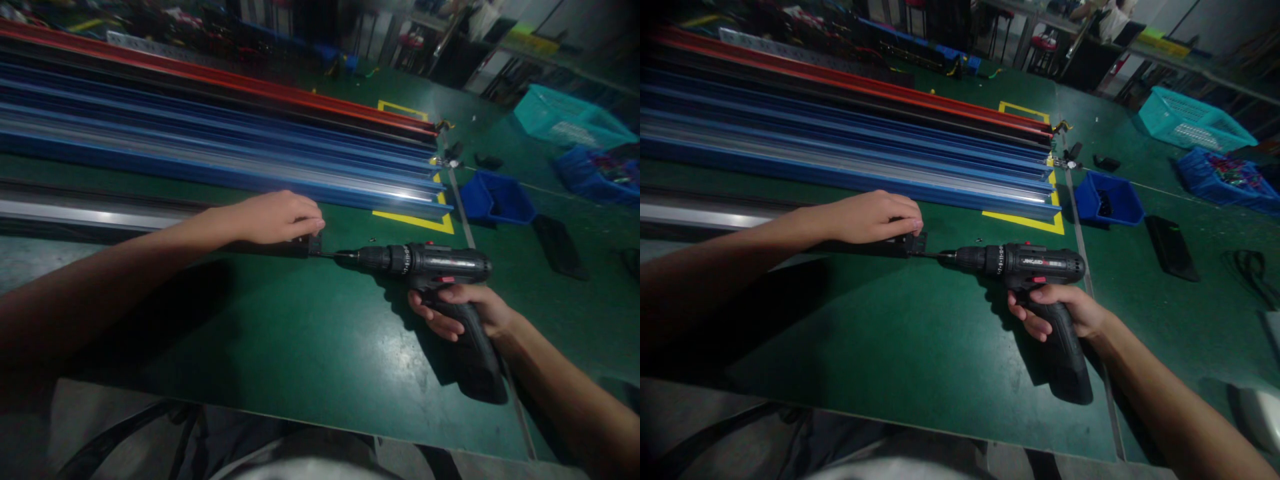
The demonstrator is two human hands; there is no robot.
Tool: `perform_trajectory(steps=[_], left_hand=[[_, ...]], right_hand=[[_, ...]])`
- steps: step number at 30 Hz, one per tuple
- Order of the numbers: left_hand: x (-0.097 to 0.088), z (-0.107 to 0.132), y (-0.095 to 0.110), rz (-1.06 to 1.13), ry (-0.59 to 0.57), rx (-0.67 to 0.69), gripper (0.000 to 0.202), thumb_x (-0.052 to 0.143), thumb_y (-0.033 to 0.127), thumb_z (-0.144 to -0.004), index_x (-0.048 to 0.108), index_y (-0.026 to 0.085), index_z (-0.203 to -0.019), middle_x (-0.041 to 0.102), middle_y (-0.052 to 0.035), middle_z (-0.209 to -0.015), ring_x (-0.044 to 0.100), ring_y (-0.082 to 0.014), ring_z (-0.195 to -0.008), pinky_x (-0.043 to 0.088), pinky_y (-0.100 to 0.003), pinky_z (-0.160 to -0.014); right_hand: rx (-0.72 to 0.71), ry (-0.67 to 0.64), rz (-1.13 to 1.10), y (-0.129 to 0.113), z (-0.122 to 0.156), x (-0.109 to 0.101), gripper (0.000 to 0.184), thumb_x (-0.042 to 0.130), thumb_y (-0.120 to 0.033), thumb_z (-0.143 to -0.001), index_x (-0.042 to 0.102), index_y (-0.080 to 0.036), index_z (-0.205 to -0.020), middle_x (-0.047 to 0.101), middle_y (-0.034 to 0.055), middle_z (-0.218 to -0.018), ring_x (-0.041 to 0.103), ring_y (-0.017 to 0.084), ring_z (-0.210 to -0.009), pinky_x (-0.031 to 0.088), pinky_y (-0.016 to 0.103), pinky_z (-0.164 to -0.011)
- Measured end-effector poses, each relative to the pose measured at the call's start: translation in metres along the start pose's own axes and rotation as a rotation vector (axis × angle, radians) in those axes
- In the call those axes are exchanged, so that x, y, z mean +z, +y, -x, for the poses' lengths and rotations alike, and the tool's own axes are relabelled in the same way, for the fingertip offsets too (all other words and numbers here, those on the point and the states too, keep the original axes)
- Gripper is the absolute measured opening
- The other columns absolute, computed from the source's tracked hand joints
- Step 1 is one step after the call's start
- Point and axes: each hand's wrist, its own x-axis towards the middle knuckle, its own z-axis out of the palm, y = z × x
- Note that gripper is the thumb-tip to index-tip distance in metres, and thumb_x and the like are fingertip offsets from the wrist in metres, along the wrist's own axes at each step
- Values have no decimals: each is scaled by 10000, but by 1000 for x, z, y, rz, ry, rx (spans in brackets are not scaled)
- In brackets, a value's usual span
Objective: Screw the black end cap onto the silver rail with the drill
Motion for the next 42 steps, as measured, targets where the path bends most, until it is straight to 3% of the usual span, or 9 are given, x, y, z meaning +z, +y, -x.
perform_trajectory(steps=[42], left_hand=[[2,0,-4,9,-3,4,439,395,470,-1053,732,213,-942,736,-17,-940,664,-151,-852,439,-262,-800]], right_hand=[[-7,-37,-9,0,-1,1,326,606,-230,-948,713,-15,-1169,685,112,-943,552,59,-546,582,206,-594]])
